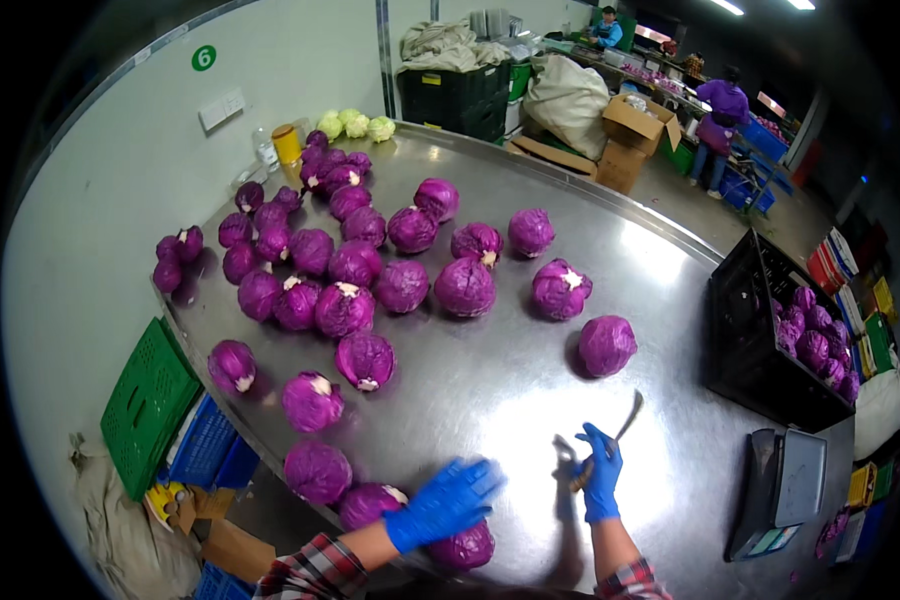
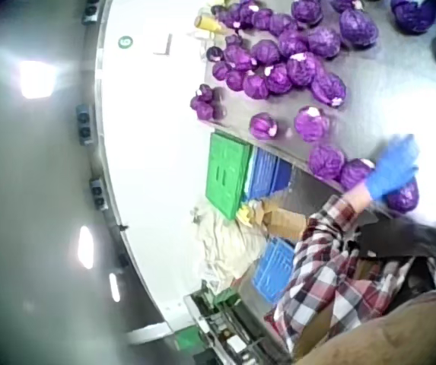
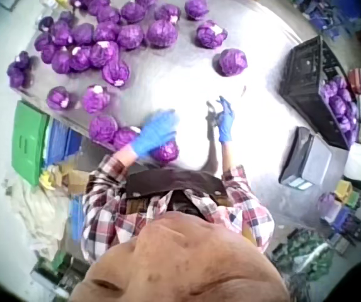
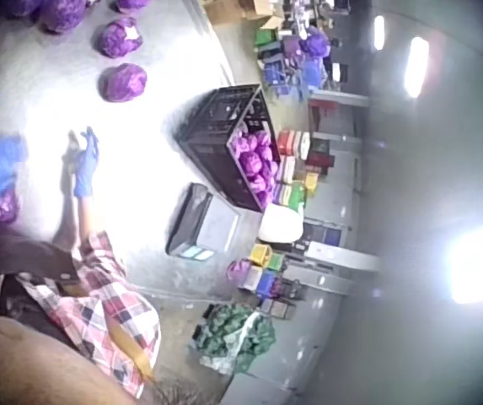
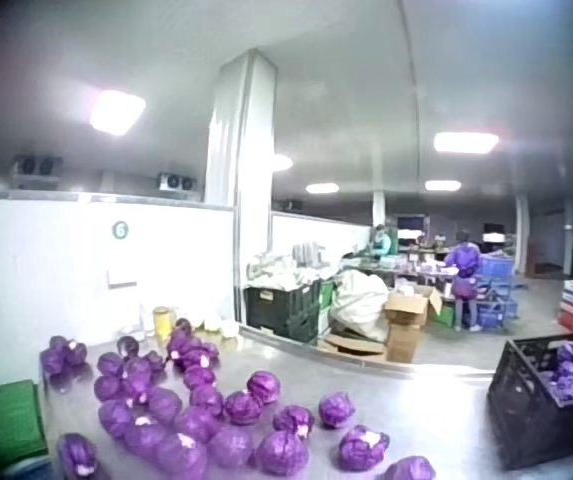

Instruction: The person cleans red cabbage by removing outer leaves using a knife and then places the cabbage on a scale.

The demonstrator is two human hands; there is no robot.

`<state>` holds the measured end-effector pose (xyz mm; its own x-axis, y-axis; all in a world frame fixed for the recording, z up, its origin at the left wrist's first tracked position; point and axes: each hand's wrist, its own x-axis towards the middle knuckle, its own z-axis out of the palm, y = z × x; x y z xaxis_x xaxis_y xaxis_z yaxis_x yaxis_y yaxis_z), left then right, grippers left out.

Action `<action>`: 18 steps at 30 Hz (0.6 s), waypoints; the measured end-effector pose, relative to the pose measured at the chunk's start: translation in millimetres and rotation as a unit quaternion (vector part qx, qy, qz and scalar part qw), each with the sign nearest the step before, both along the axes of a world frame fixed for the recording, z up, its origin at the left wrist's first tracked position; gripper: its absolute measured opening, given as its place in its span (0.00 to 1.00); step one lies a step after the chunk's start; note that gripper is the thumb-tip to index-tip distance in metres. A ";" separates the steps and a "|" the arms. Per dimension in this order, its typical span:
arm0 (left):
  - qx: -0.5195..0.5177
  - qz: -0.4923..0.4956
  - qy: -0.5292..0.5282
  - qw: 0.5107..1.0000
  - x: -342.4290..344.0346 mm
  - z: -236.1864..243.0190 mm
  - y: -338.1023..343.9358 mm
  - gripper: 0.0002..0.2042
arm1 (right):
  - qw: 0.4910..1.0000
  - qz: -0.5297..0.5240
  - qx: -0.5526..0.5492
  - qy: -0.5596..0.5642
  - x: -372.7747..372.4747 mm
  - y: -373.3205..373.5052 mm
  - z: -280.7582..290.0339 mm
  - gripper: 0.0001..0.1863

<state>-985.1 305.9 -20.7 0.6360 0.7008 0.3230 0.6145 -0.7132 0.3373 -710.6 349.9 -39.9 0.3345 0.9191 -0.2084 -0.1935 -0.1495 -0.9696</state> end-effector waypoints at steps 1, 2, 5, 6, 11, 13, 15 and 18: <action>0.027 -0.090 0.108 0.990 9.9 3.8 -14.6 0.25 | 0.999 -0.025 -0.033 -0.008 13.4 -29.1 -3.2 0.15; 0.024 -0.089 0.108 0.990 19.1 11.5 -30.6 0.25 | 0.998 -0.055 -0.034 0.011 21.5 -55.9 -11.5 0.15; -0.174 -0.070 0.032 0.982 40.6 30.1 -71.7 0.26 | 0.995 -0.084 -0.059 0.000 45.1 -121.8 -28.1 0.12; -0.137 -0.116 0.066 0.982 38.2 14.6 -86.6 0.26 | 0.994 -0.076 -0.079 -0.025 43.4 -135.6 -26.5 0.12; -0.004 -0.161 0.128 0.979 23.7 -9.7 -101.5 0.26 | 0.993 -0.032 -0.110 0.011 11.5 -147.2 12.8 0.13; -0.073 -0.122 0.081 0.987 6.0 9.6 -83.2 0.27 | 0.991 0.018 -0.126 0.049 6.4 -146.5 -10.5 0.14; -0.051 -0.095 0.100 0.989 -15.3 36.8 -56.5 0.27 | 0.992 0.035 -0.120 0.026 1.3 -143.2 -6.9 0.15; -0.168 0.041 0.270 0.947 -34.3 52.0 -28.4 0.27 | 0.989 0.031 -0.129 0.072 4.3 -142.3 -3.0 0.15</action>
